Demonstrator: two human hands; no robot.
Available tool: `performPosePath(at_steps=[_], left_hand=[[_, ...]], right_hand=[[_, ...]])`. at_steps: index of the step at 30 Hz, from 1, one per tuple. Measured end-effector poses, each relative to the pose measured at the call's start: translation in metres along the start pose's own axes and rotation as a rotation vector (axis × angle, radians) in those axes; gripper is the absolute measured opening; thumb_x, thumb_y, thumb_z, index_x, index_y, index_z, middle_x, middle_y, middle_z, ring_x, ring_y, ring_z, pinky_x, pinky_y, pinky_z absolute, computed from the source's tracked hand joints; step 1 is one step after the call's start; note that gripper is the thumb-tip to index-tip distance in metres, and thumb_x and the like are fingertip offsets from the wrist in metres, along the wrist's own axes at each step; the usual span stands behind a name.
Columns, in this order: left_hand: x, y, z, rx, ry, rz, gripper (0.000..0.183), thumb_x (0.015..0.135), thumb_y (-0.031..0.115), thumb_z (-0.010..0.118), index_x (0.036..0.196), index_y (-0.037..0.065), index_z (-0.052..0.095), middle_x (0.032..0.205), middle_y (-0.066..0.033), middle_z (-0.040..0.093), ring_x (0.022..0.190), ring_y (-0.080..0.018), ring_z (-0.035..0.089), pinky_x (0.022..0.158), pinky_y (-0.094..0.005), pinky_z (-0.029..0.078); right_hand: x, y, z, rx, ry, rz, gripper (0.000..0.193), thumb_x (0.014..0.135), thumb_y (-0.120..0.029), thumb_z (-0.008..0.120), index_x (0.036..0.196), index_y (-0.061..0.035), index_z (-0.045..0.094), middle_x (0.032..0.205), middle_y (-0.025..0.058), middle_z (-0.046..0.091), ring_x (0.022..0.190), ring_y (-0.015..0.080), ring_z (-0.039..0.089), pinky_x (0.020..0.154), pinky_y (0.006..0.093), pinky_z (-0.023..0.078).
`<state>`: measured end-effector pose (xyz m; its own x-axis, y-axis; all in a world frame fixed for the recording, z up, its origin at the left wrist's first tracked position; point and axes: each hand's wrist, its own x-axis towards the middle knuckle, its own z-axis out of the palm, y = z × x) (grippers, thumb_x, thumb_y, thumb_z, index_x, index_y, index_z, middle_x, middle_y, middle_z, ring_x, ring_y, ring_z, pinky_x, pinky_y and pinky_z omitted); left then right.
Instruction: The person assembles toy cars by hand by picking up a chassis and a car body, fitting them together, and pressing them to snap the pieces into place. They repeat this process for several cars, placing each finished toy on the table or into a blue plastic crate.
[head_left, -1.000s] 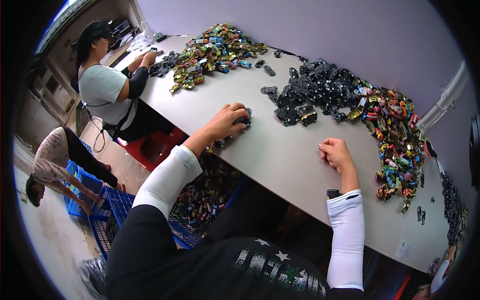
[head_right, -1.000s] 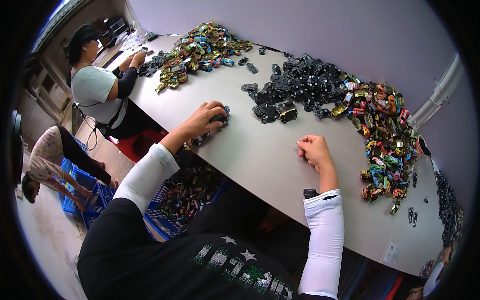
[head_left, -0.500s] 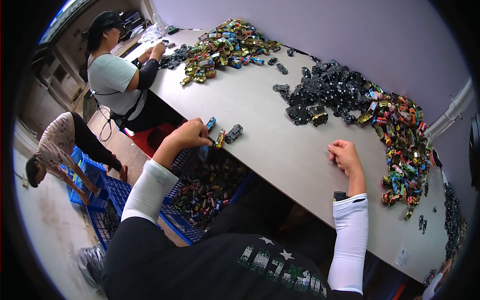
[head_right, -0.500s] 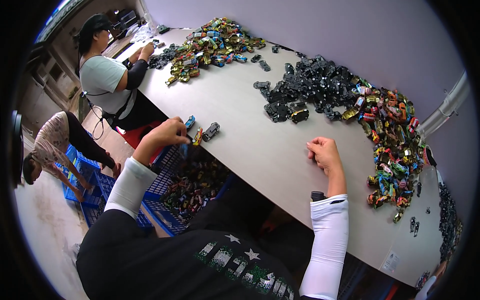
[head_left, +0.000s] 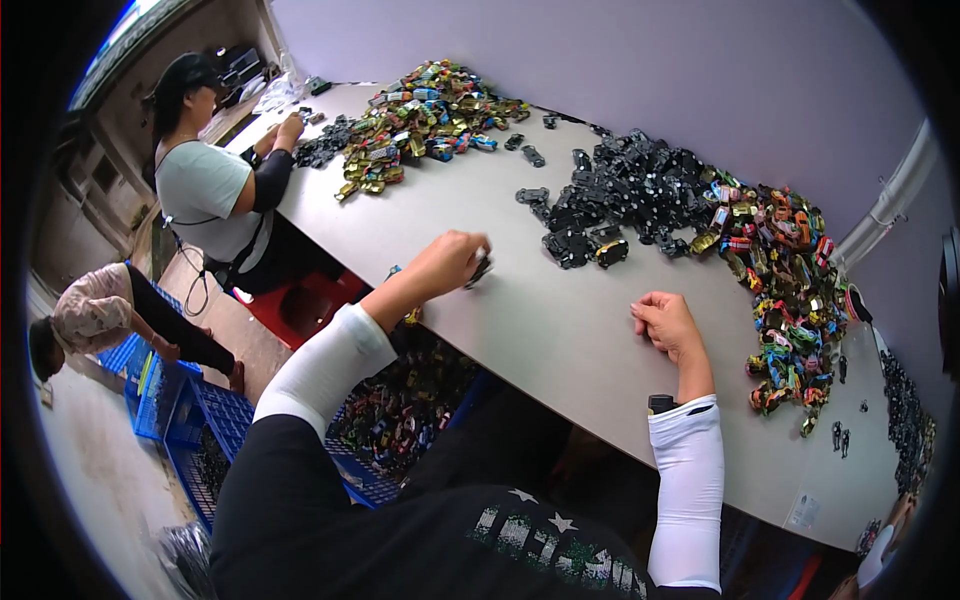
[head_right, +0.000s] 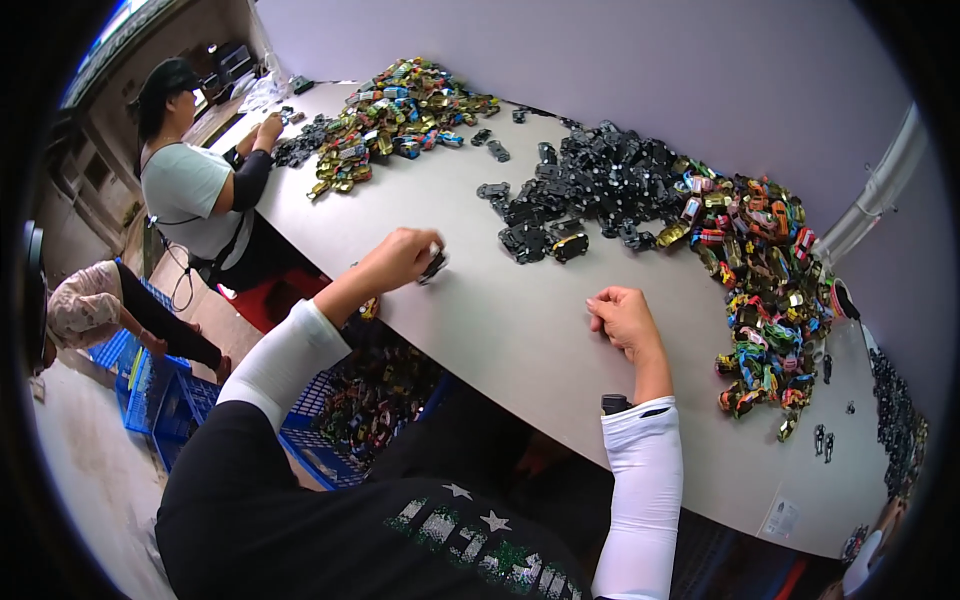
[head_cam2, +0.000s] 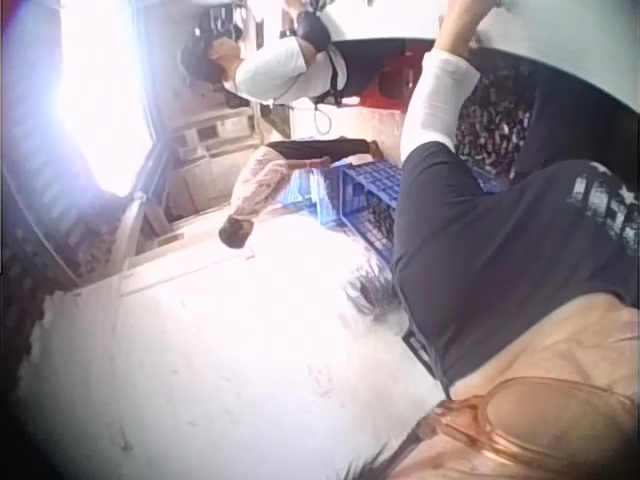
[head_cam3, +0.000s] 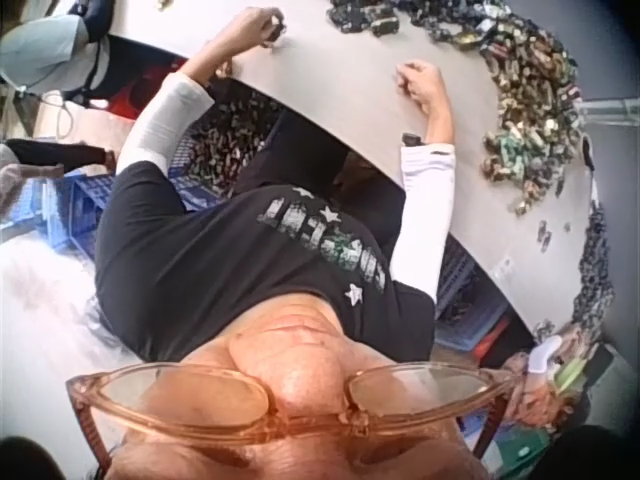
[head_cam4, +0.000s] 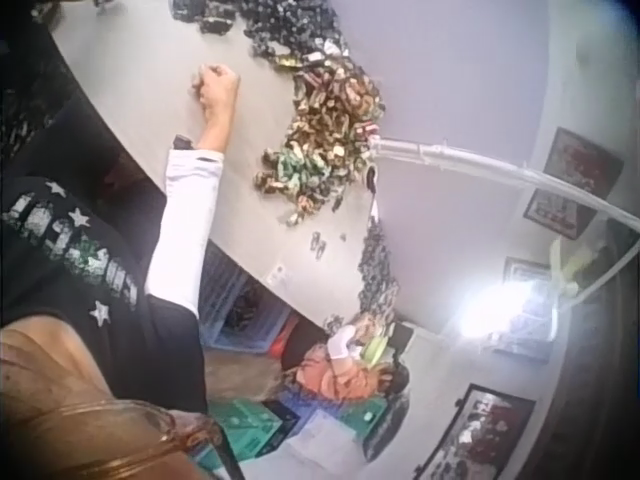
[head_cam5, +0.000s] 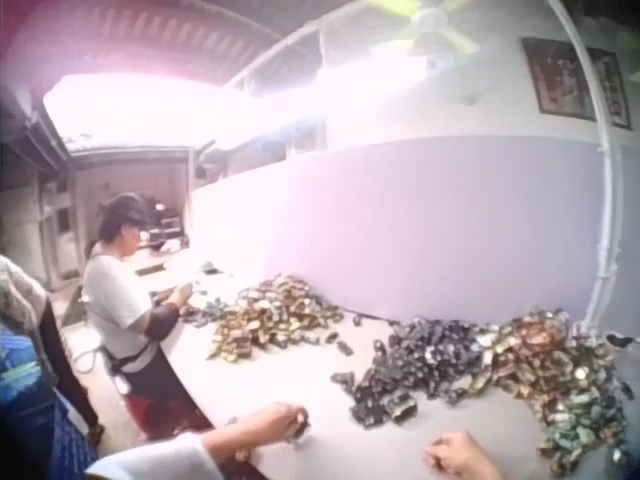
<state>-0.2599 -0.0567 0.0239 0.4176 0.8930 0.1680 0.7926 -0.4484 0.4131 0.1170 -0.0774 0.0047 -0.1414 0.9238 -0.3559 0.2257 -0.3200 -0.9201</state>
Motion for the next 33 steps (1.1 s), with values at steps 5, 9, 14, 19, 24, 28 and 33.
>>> performPosePath(at_steps=[5, 9, 14, 19, 24, 28, 33], left_hand=[[0.072, 0.028, 0.020, -0.239, 0.423, -0.044, 0.029, 0.082, -0.001, 0.057, 0.112, 0.002, 0.056, 0.099, -0.0175, 0.064, 0.089, -0.0320, 0.064, 0.077, -0.0384, 0.051], [0.095, 0.058, 0.027, -0.055, 0.248, 0.242, 0.036, 0.082, -0.002, 0.059, 0.117, 0.005, 0.056, 0.127, -0.0172, 0.052, 0.116, -0.0351, 0.052, 0.095, -0.0402, 0.046], [0.120, 0.099, 0.069, 0.129, 0.068, 0.500, 0.032, 0.078, 0.006, 0.066, 0.109, 0.008, 0.065, 0.116, -0.0128, 0.058, 0.105, -0.0316, 0.052, 0.093, -0.0376, 0.042], [0.118, 0.112, 0.095, 0.138, 0.055, 0.374, 0.018, 0.074, -0.002, 0.059, 0.090, 0.006, 0.064, 0.092, -0.0133, 0.056, 0.093, -0.0322, 0.052, 0.082, -0.0381, 0.043], [0.032, 0.107, 0.055, 0.057, -0.103, 0.212, 0.032, 0.073, -0.008, 0.053, 0.103, 0.005, 0.056, 0.093, -0.0174, 0.054, 0.090, -0.0371, 0.054, 0.078, -0.0429, 0.045], [-0.049, 0.087, 0.005, 0.171, -0.287, 0.030, 0.031, 0.073, -0.005, 0.060, 0.103, 0.003, 0.054, 0.095, -0.0182, 0.054, 0.094, -0.0367, 0.055, 0.078, -0.0430, 0.045], [-0.118, 0.078, -0.034, 0.179, -0.404, -0.136, 0.031, 0.074, 0.003, 0.068, 0.102, 0.003, 0.054, 0.097, -0.0185, 0.056, 0.094, -0.0355, 0.058, 0.076, -0.0427, 0.046]], right_hand=[[0.003, 0.000, -0.001, 0.002, -0.024, -0.014, 0.012, 0.086, -0.013, 0.065, 0.084, -0.0021, 0.063, 0.059, 0.0030, 0.059, 0.039, 0.0046, 0.037, 0.034, 0.0223, 0.022], [0.003, 0.003, -0.005, 0.003, 0.009, -0.012, 0.012, 0.086, -0.013, 0.064, 0.086, -0.0009, 0.064, 0.059, 0.0031, 0.059, 0.039, 0.0046, 0.037, 0.034, 0.0224, 0.022], [0.005, 0.003, -0.001, 0.017, -0.021, -0.019, 0.013, 0.085, -0.013, 0.064, 0.087, -0.0003, 0.064, 0.059, 0.0028, 0.060, 0.038, 0.0048, 0.037, 0.033, 0.0224, 0.023], [0.000, 0.000, -0.001, 0.011, -0.014, -0.022, 0.012, 0.085, -0.012, 0.065, 0.087, -0.0006, 0.064, 0.059, 0.0030, 0.060, 0.038, 0.0051, 0.039, 0.033, 0.0224, 0.024], [0.001, 0.003, 0.001, 0.063, -0.017, -0.014, 0.011, 0.086, -0.012, 0.065, 0.085, -0.0011, 0.063, 0.058, 0.0032, 0.059, 0.039, 0.0055, 0.041, 0.033, 0.0220, 0.025], [0.005, 0.006, -0.006, 0.021, -0.035, -0.065, 0.010, 0.087, -0.011, 0.064, 0.084, -0.0015, 0.063, 0.059, 0.0037, 0.059, 0.040, 0.0056, 0.042, 0.033, 0.0217, 0.024], [0.001, 0.003, -0.004, 0.041, -0.053, -0.044, 0.011, 0.087, -0.011, 0.064, 0.083, -0.0016, 0.061, 0.060, 0.0041, 0.059, 0.039, 0.0047, 0.038, 0.032, 0.0219, 0.021]])
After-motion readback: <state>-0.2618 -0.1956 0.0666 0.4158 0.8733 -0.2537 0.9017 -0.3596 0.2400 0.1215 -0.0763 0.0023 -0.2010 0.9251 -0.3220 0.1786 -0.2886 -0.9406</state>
